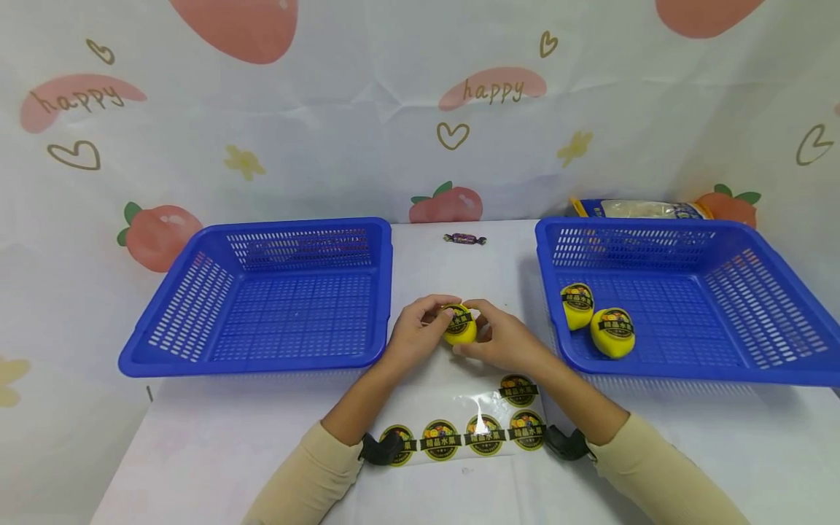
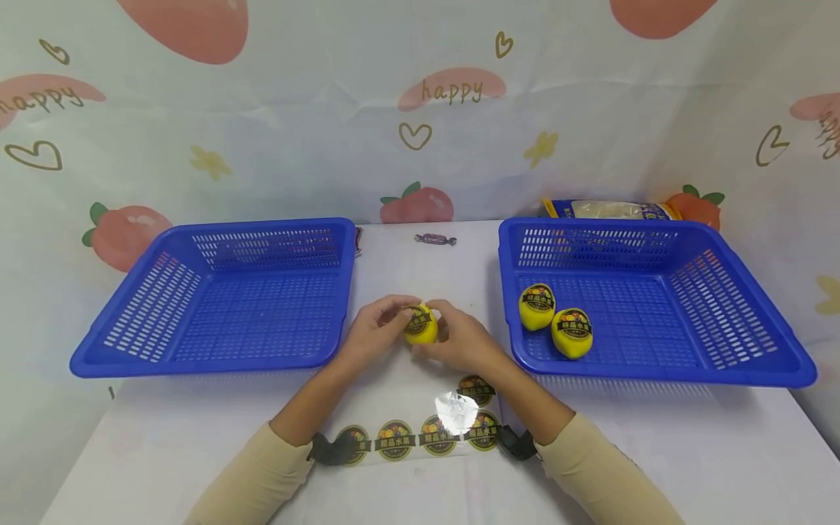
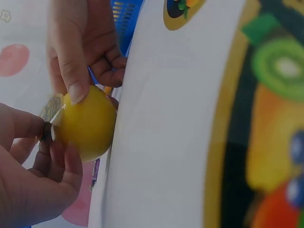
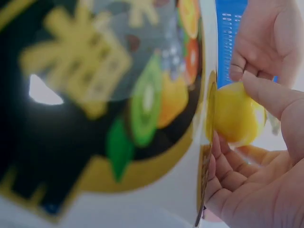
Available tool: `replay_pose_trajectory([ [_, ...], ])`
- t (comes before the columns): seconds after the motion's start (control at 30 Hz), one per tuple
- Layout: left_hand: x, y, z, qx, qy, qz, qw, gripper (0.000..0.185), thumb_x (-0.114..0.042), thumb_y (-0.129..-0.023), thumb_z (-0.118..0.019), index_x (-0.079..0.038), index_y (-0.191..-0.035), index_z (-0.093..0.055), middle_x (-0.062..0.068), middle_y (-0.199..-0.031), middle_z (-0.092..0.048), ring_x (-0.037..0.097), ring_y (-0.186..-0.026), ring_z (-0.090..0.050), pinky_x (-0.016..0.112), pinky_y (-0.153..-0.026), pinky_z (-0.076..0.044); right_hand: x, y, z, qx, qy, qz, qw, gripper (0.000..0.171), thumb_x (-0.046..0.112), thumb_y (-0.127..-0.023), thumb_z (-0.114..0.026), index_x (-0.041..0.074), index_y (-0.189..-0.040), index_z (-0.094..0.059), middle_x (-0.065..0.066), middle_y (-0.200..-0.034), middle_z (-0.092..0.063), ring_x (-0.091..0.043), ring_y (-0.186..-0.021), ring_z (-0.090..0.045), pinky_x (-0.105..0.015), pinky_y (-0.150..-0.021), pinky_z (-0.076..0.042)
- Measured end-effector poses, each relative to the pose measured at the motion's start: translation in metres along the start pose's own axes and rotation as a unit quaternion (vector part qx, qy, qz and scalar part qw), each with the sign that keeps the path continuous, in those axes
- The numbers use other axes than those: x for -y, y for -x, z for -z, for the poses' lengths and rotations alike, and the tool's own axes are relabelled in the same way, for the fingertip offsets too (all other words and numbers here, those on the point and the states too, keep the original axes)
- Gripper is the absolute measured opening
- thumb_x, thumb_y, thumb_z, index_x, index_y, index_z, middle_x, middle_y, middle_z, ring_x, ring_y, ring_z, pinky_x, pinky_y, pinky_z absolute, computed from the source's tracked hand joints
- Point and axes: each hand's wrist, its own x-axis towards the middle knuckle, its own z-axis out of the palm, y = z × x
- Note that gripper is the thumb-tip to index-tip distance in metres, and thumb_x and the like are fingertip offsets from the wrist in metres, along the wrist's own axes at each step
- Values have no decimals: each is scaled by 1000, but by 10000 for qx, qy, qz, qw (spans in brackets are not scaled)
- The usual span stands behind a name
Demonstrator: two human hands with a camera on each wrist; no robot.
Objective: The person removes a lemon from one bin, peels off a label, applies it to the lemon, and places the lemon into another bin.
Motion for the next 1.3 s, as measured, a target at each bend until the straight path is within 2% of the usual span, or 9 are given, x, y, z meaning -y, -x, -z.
replay_pose_trajectory([
  [0.27, 2, 0, 1, -240, 228, 131, 9994, 23, -4, -93, -66, 0, -115, -66, 8, -82, -63, 14, -73, -54, 24, -68, -46, 0, 0, -1, 109, -214, 275, 9993, 79, 21, -82, -84, 4, -146, -42, -5, -91, -64, -16, -77, -62, -36, -71, -53],
  [0.5, 2, -1, 2, -173, 197, 316, 9992, 18, -5, -93, -66, -1, -111, -67, 8, -84, -62, 15, -74, -55, 24, -69, -47, 0, -3, -2, 153, -245, 195, 9994, 82, 26, -79, -87, 11, -147, -45, -3, -83, -62, -17, -72, -59, -33, -64, -50],
  [0.77, 3, -1, -1, -266, 266, 224, 9990, 21, -4, -92, -67, 1, -112, -67, 10, -83, -61, 15, -71, -50, 21, -63, -43, 3, -2, -4, 118, -38, 31, 9999, 80, 27, -78, -88, 13, -144, -45, -3, -78, -60, -18, -68, -55, -32, -62, -47],
  [1.0, 2, 0, -1, -229, 112, 166, 9995, 19, -4, -90, -70, -1, -109, -68, 6, -81, -58, 13, -70, -50, 20, -63, -43, 4, 0, -5, 65, 87, 77, 9999, 78, 27, -77, -88, 14, -141, -46, -2, -77, -59, -17, -67, -55, -33, -62, -46],
  [1.2, 5, 0, -1, -225, 43, 50, 9997, 23, -5, -88, -74, -2, -109, -66, 8, -84, -60, 15, -72, -53, 22, -66, -46, 5, -1, -6, -4, 155, 142, 9998, 78, 28, -76, -89, 12, -139, -46, -1, -74, -58, -17, -64, -53, -33, -60, -45],
  [1.3, 7, -1, -1, -244, -74, 32, 9997, 26, -8, -88, -75, -3, -111, -66, 9, -91, -60, 15, -72, -55, 24, -66, -47, 5, 0, -6, -29, 141, 190, 9997, 76, 28, -76, -89, 11, -137, -46, -1, -73, -58, -17, -63, -52, -33, -59, -44],
])
